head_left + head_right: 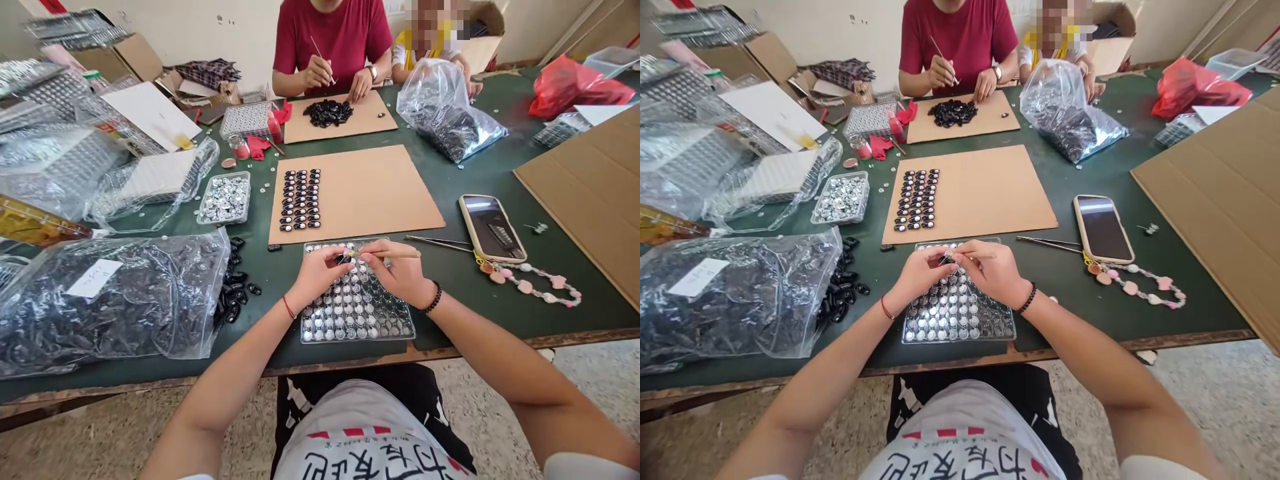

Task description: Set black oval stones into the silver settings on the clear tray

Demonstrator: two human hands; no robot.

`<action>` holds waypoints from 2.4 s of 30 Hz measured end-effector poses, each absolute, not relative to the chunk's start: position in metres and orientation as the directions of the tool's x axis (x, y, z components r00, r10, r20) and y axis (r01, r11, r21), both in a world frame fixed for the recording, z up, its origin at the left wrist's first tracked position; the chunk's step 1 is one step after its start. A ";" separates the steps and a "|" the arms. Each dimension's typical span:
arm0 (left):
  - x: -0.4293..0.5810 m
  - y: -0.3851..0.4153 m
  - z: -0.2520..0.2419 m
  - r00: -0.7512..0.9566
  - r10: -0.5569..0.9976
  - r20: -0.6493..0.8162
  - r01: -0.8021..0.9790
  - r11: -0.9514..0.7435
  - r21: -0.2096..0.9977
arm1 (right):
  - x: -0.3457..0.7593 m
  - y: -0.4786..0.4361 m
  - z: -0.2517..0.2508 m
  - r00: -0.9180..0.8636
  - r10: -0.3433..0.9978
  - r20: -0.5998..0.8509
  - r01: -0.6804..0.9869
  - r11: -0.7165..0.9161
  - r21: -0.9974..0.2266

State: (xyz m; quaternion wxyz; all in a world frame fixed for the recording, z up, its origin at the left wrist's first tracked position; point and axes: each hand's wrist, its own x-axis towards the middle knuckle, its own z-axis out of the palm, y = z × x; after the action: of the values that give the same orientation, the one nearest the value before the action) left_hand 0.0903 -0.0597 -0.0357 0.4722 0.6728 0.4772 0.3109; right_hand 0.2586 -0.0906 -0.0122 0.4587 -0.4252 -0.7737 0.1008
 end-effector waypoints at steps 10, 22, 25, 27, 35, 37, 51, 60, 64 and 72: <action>0.097 -0.068 -0.033 0.423 0.904 -0.063 0.261 -0.054 0.964 | 0.262 -0.089 -0.024 -0.277 0.720 0.636 0.617 0.641 -0.457; 0.094 -0.070 -0.032 0.387 0.920 -0.071 0.254 -0.032 0.967 | 0.257 -0.089 -0.026 -0.294 0.657 0.694 0.609 0.688 -0.394; 0.095 -0.070 -0.032 0.406 0.912 -0.061 0.222 -0.034 0.974 | 0.258 -0.088 -0.027 -0.276 0.670 0.689 0.623 0.671 -0.402; 0.095 -0.070 -0.032 0.406 0.912 -0.059 0.219 -0.035 0.975 | 0.258 -0.089 -0.027 -0.269 0.685 0.677 0.627 0.658 -0.416; 0.093 -0.069 -0.030 0.380 0.925 -0.027 0.254 -0.076 0.964 | 0.255 -0.089 -0.028 -0.281 0.713 0.642 0.619 0.646 -0.446; 0.092 -0.069 -0.030 0.375 0.927 -0.027 0.257 -0.076 0.963 | 0.255 -0.088 -0.030 -0.279 0.723 0.632 0.615 0.640 -0.461; 0.091 -0.073 -0.020 0.364 0.923 -0.126 0.081 0.104 0.991 | 0.245 -0.076 -0.024 -0.151 0.988 -0.043 -0.208 -0.074 -0.975; 0.096 -0.076 -0.026 0.368 0.919 -0.145 -0.007 0.158 0.987 | 0.244 -0.078 -0.021 -0.280 0.946 -0.166 -0.166 -0.218 -0.962; 0.095 -0.072 -0.026 0.314 0.942 -0.123 0.012 0.126 0.992 | 0.243 -0.078 -0.023 -0.236 0.962 -0.136 -0.075 -0.157 -0.985; 0.092 -0.076 -0.028 0.431 0.900 0.073 0.217 -0.181 0.959 | 0.250 -0.075 -0.033 -0.211 0.964 -0.161 0.046 -0.155 -0.987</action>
State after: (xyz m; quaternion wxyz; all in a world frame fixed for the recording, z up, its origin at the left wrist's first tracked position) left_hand 0.0924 -0.0764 -0.0283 0.4942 0.6864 0.4065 0.3455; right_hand 0.2498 -0.0754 -0.0326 0.3944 -0.4888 -0.5168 0.5818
